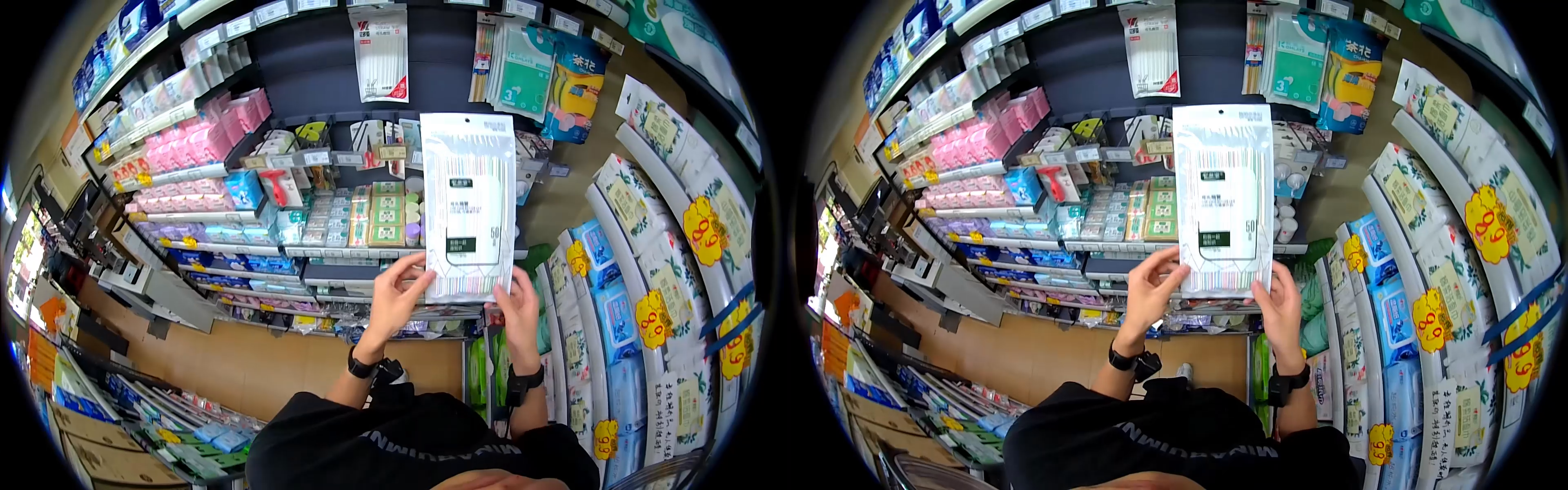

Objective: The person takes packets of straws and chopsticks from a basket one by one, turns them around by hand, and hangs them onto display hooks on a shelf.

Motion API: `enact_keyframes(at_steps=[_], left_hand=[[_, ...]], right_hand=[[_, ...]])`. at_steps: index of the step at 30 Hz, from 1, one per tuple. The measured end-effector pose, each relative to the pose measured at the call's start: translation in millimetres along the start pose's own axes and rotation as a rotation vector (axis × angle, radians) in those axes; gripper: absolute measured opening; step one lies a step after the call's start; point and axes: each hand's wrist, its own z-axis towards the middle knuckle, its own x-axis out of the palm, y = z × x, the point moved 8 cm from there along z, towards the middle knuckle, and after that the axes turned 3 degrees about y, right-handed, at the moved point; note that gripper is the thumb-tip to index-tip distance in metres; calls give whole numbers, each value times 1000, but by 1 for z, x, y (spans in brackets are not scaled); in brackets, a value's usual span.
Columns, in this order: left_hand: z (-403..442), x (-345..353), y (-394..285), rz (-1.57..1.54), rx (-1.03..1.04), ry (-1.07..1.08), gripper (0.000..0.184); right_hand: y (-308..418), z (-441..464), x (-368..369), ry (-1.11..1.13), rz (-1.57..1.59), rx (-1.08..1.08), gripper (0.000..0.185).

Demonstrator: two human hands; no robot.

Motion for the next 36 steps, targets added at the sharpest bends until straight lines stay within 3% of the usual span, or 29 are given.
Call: enact_keyframes(at_steps=[15,36], left_hand=[[201,-22,-29,8,200,128,37],[262,-16,-36,-9,287,139,38]], right_hand=[[12,184,23,-157,35,-278,30],[21,247,19,-158,76,-384,30]])
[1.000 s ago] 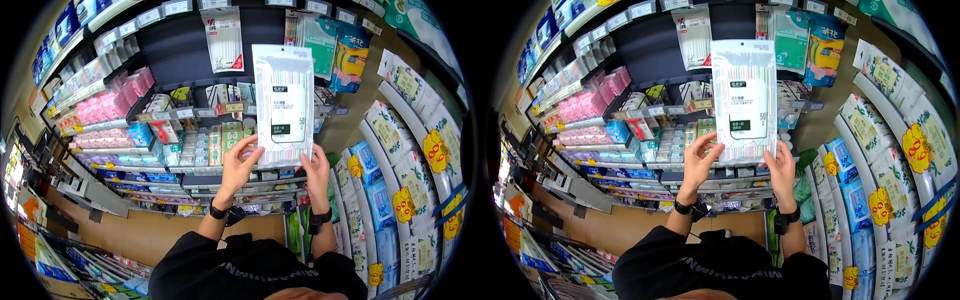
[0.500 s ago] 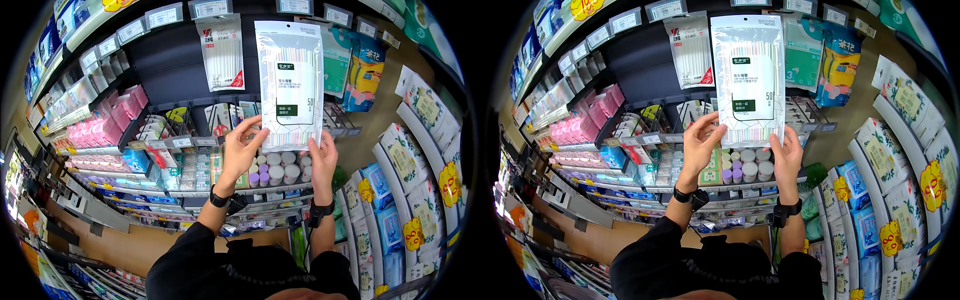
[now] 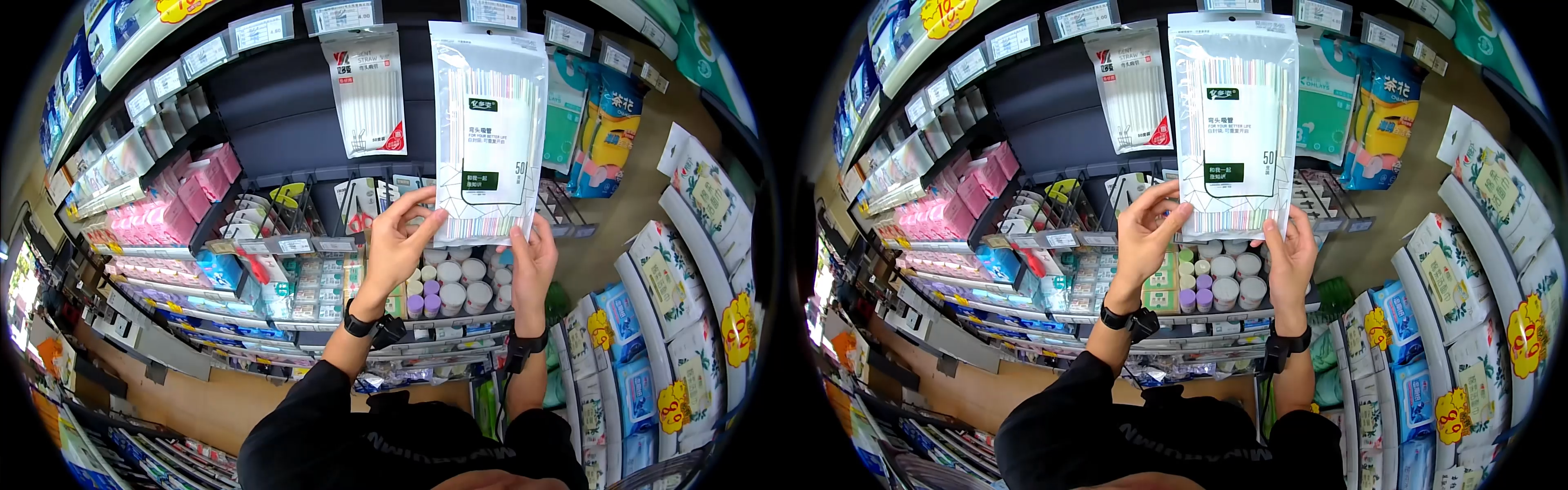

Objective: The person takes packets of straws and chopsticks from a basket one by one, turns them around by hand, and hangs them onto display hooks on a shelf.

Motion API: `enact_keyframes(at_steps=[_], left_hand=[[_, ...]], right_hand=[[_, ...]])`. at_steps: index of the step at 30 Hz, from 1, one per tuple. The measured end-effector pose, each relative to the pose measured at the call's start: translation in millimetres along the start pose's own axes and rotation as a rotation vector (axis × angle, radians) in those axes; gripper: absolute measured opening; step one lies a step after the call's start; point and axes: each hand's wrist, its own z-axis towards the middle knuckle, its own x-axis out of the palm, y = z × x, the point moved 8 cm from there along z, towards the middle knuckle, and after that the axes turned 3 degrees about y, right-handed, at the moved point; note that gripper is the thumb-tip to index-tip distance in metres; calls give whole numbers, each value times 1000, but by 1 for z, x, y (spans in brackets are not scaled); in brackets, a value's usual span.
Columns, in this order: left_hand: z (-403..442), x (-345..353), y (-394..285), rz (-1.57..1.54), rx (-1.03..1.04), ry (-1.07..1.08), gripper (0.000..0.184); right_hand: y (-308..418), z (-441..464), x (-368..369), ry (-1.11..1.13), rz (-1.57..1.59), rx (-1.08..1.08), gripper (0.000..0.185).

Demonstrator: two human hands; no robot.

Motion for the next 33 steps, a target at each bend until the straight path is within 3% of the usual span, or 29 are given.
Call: enact_keyframes(at_steps=[33], left_hand=[[11,-4,-9,21,22,36,38]], right_hand=[[2,8,8,-10,-4,-33,26]])
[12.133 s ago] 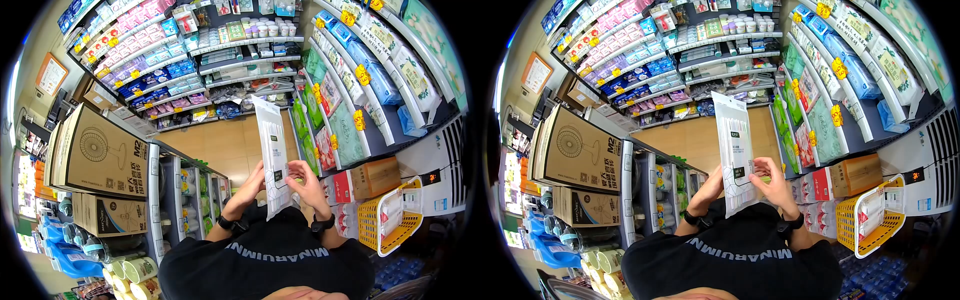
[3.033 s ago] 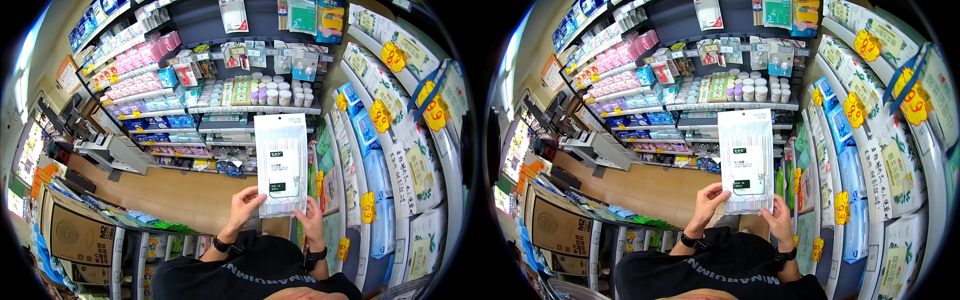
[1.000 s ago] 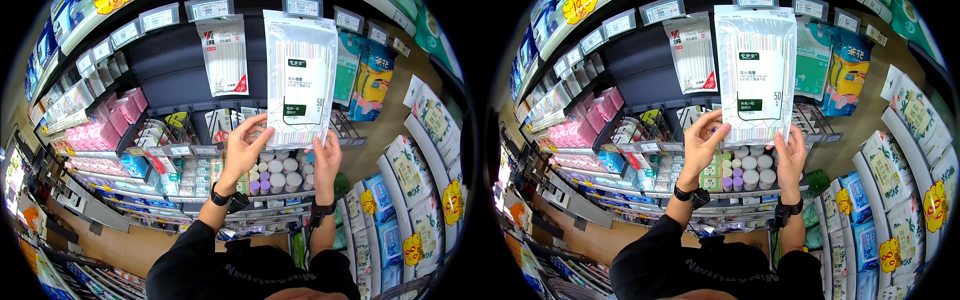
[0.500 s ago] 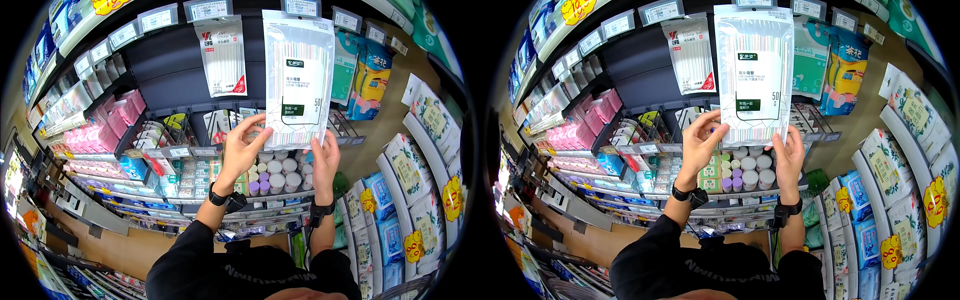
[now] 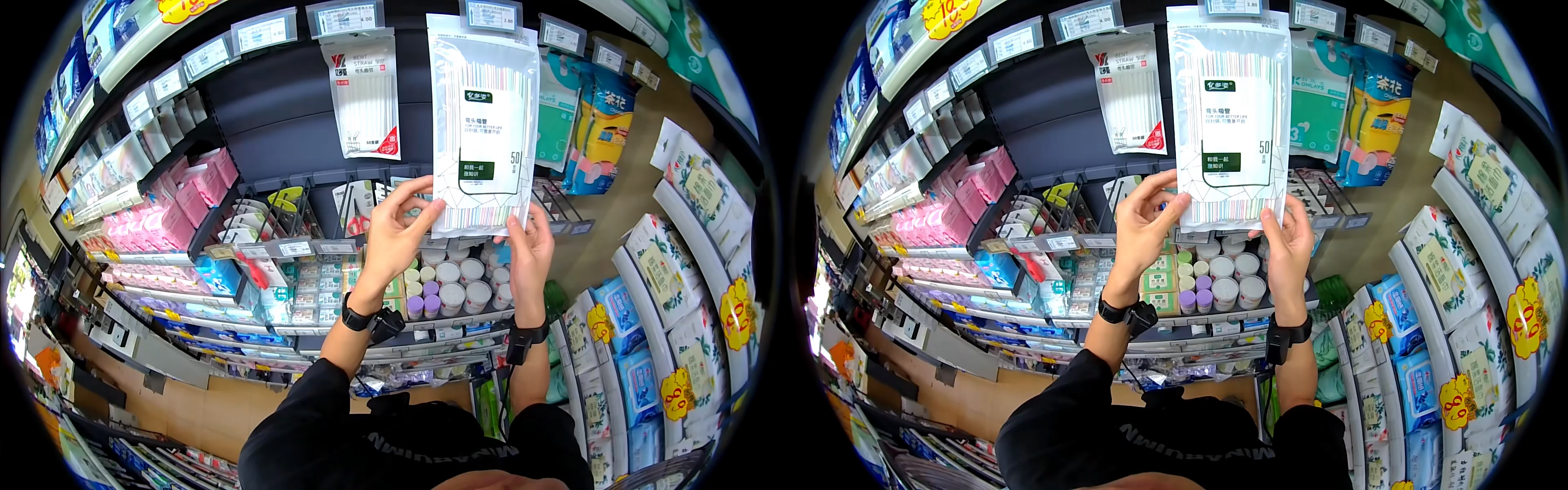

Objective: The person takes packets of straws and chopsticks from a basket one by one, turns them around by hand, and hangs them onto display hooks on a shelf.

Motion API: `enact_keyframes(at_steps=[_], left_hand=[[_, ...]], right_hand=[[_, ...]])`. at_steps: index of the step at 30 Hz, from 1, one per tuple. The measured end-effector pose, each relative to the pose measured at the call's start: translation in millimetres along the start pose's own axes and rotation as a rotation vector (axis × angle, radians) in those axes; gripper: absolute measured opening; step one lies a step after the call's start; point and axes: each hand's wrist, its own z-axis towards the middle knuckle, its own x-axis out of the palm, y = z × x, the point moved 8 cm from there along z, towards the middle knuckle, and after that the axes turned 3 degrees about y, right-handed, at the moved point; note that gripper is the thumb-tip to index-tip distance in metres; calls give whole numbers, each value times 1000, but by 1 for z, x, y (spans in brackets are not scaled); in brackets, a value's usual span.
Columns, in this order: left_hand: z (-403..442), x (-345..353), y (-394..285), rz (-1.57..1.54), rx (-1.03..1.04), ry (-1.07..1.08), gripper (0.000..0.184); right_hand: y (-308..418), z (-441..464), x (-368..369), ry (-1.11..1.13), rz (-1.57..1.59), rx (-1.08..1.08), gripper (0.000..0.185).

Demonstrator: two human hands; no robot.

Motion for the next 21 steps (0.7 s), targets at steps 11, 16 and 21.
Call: enact_keyframes(at_steps=[11,16,21], left_hand=[[-1,0,-4,-26,-18,22,37],[1,0,-5,-29,-15,19,36],[0,0,-5,-11,-26,11,36]], right_hand=[[-1,-2,2,-4,11,11,28],[3,-3,5,-29,29,-5,28],[6,-4,4,-16,2,-9,28]])
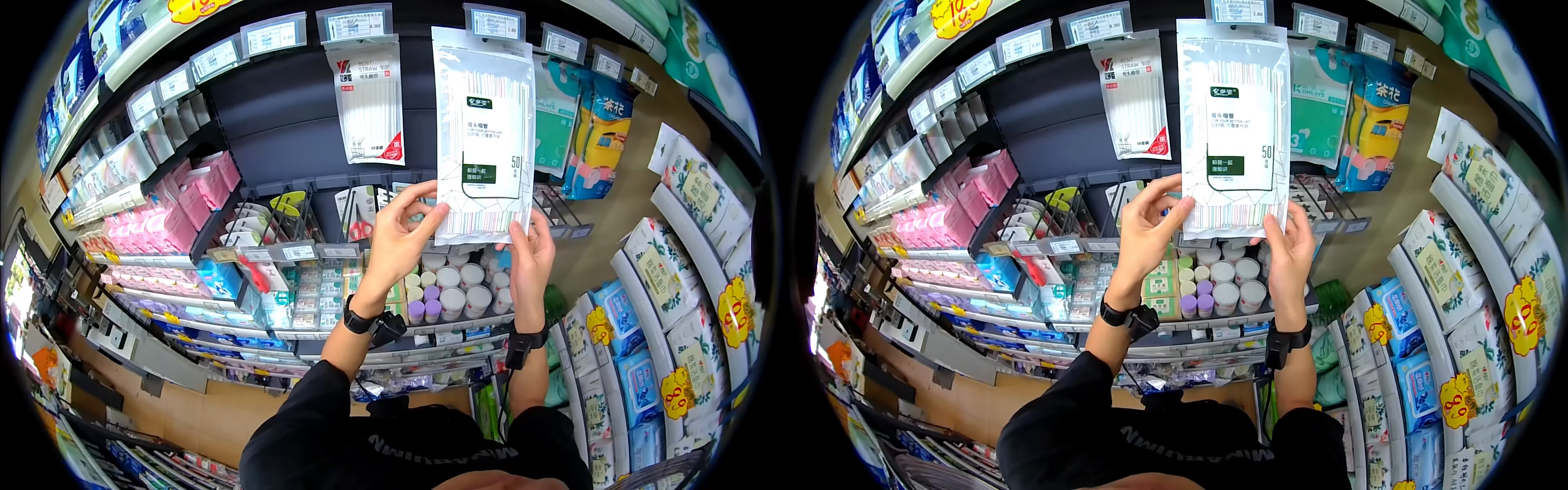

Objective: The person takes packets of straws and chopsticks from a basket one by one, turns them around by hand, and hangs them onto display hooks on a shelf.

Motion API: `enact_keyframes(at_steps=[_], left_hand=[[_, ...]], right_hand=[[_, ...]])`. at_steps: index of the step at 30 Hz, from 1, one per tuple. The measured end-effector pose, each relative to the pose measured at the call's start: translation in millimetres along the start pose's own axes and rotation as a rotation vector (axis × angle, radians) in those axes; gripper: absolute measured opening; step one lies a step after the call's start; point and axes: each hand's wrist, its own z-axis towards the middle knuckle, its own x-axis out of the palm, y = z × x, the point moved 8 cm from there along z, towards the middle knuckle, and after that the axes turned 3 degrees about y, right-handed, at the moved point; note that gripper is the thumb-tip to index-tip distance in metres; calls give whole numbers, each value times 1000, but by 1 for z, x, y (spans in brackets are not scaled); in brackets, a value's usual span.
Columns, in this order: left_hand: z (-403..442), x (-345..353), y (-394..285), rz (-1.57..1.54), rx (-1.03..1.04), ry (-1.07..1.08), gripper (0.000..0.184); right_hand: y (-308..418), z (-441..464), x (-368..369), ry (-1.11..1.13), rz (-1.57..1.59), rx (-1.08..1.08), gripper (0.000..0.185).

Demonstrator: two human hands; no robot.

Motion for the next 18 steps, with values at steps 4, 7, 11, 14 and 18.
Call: enact_keyframes(at_steps=[4,7,11,14,18], left_hand=[[0,0,4,-21,-1,3,37],[0,-1,3,-10,-7,-1,37],[-3,-9,6,11,-22,-17,39],[-10,-19,10,36,-19,-68,43],[-32,-33,17,89,2,-96,44]], right_hand=[[0,0,0,-5,3,8,28],[-3,3,0,-6,2,21,28],[-11,10,-1,-12,5,50,27],[-18,18,2,49,-5,91,29],[-32,43,6,78,-20,173,29]])
